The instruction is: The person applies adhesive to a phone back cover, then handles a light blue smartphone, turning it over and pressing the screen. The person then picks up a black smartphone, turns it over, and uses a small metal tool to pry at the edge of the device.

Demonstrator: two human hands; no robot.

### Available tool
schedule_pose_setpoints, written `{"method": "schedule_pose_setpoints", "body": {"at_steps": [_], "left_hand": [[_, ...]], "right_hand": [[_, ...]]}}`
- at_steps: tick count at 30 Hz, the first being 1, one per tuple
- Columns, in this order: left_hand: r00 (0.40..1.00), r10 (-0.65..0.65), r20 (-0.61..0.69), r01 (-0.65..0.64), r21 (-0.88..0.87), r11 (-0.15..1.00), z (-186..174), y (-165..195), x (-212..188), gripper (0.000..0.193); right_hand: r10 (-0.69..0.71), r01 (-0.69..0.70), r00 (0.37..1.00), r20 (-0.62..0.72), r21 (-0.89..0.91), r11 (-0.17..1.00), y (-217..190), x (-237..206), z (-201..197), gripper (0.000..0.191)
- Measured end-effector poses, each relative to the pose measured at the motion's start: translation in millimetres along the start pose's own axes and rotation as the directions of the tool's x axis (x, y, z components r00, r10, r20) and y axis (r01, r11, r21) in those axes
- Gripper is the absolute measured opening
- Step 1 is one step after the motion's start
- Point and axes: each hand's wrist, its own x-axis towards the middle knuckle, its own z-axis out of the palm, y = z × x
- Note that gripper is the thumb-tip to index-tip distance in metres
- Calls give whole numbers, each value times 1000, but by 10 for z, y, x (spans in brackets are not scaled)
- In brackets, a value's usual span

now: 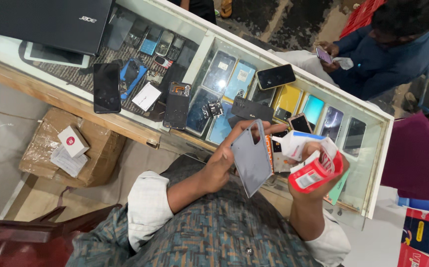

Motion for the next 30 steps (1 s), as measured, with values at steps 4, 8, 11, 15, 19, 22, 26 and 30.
{"method": "schedule_pose_setpoints", "body": {"at_steps": [4, 8, 11, 15, 19, 22, 26, 30], "left_hand": [[998, -38, -54, 41, 53, 998, -30, -98, -21, 103], [994, -96, -59, 96, 2, 995, -43, -180, -63, 109], [991, -110, -71, 112, 25, 993, -57, -225, -84, 110], [991, -102, -92, 107, 44, 993, -78, -271, -108, 112], [990, -97, -107, 102, 36, 994, -86, -310, -105, 112], [988, -94, -122, 98, 24, 995, -80, -329, -97, 112], [985, -92, -145, 96, 22, 995, -71, -352, -100, 109], [982, -110, -152, 113, 11, 994, -85, -384, -96, 108]], "right_hand": [[-74, 74, 997, -15, -42, 996, 222, -119, 54, 36], [-140, 137, 989, -48, -55, 989, 290, -146, 99, 48], [-389, 353, 921, -23, -376, 857, 253, -94, 155, 51], [-21, 24, 999, 32, -76, 997, 83, 51, 216, 13], [-5, 14, 998, 65, -137, 990, -146, 193, 252, 11], [-71, 89, 993, 89, -220, 971, -257, 274, 267, 11], [-128, 148, 987, 95, -250, 957, -310, 321, 270, 10], [-132, 163, 985, 112, -340, 926, -333, 358, 252, 9]]}}
